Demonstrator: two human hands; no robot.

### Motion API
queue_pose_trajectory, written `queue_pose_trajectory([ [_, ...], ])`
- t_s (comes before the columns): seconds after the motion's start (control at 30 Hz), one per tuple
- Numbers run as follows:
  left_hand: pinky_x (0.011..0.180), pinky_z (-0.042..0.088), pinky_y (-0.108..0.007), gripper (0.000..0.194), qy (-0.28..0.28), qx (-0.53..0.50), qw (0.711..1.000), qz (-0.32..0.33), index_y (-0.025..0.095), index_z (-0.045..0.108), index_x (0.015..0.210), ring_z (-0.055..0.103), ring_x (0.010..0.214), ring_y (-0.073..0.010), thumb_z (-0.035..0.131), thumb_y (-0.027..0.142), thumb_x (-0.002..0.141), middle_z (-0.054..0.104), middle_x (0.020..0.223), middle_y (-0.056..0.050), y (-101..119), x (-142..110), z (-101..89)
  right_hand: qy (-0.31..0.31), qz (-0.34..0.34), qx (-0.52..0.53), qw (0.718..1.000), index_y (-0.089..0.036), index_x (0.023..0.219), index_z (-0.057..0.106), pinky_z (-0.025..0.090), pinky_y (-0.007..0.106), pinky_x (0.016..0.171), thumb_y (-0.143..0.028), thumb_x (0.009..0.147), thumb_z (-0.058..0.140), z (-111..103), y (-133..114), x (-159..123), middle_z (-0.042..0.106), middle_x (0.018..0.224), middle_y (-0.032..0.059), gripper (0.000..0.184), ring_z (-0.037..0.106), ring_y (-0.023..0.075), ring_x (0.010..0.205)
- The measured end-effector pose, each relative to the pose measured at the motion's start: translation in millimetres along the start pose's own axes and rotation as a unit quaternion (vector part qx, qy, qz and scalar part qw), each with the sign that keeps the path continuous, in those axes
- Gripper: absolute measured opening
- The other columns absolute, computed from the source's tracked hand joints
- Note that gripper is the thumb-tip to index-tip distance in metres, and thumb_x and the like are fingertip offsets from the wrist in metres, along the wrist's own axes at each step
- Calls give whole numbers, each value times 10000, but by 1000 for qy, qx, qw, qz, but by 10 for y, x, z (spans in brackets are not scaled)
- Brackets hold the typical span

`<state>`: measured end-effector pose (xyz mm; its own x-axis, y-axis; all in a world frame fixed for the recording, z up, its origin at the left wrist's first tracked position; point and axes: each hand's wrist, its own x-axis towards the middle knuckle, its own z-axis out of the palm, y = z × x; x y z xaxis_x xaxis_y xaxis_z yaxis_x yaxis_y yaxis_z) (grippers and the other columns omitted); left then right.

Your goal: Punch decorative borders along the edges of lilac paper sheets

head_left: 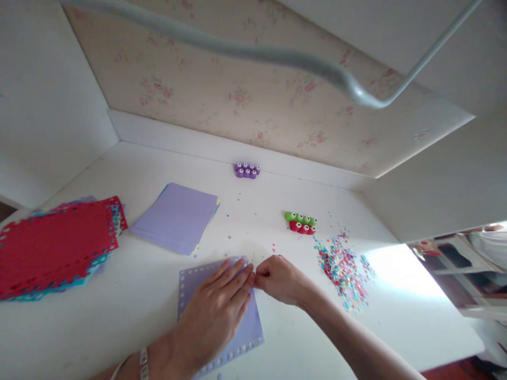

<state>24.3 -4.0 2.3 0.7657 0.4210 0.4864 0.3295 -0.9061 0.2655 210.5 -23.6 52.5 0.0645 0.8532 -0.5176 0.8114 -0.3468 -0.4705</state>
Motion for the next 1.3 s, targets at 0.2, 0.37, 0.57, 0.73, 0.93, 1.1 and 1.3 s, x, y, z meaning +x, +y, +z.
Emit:
queue_pose_trajectory([
  [0.2, 1099, 408, -403, 306, 8, 2, 1000, 4, 182, 627, 1237, 537, 1282, -204, 484, 208, 969, 647, 1313, -30, -27, 31, -25, -26, 16, 28, 999, -168, 496, 487, 218, 217, 411, -297, 722, 543, -24, -6, -6, 281, 466, -63, 266, 300, 74, 469],
  [0.37, 1117, 363, -495, 435, -49, 34, 998, -8, 201, 509, 1371, 495, 1315, -251, 533, 319, 953, 540, 1433, -26, -68, -70, -88, -64, 21, 65, 996, -168, 556, 580, 297, 207, 416, -376, 762, 578, -67, 31, 15, 479, 479, -39, 294, 421, 84, 451],
  [0.57, 1100, 389, -500, 552, -80, 44, 994, -67, 154, 485, 1388, 489, 1311, -291, 597, 392, 903, 533, 1433, -101, -159, -211, -109, -67, 3, 77, 995, -173, 661, 639, 370, 204, 456, -447, 826, 601, -172, 117, -86, 554, 529, -26, 322, 528, 97, 477],
  [0.73, 1092, 408, -504, 511, -99, 45, 992, -66, 159, 519, 1357, 493, 1307, -288, 579, 407, 915, 530, 1437, -100, -185, -203, -126, 37, -32, -15, 999, -211, 788, 701, 374, 227, 532, -418, 890, 583, -262, 189, -282, 639, 644, -10, 259, 564, 114, 578],
  [0.93, 1093, 418, -473, 484, -84, 40, 993, -74, 196, 520, 1351, 489, 1309, -271, 582, 396, 915, 524, 1444, -65, -210, -211, -115, 167, -112, -53, 978, -238, 1022, 703, 480, 291, 709, -374, 926, 569, 33, 261, -426, 686, 991, 61, 214, 645, 181, 796],
  [1.1, 1069, 438, -460, 477, -67, 40, 994, -70, 222, 526, 1344, 522, 1271, -268, 585, 410, 909, 544, 1425, -48, -241, -221, -82, 164, -125, 4, 979, -263, 962, 740, 505, 274, 727, -277, 952, 526, 6, 277, -434, 700, 972, 35, 214, 658, 158, 804],
  [1.3, 1025, 468, -445, 491, -61, 57, 995, -61, 232, 537, 1336, 560, 1225, -266, 590, 451, 900, 574, 1395, -40, -263, -211, -55, 255, -97, 115, 955, -243, 969, 758, 526, 304, 774, -358, 872, 615, -597, 595, -119, 734, 994, 44, 207, 677, 192, 880],
])
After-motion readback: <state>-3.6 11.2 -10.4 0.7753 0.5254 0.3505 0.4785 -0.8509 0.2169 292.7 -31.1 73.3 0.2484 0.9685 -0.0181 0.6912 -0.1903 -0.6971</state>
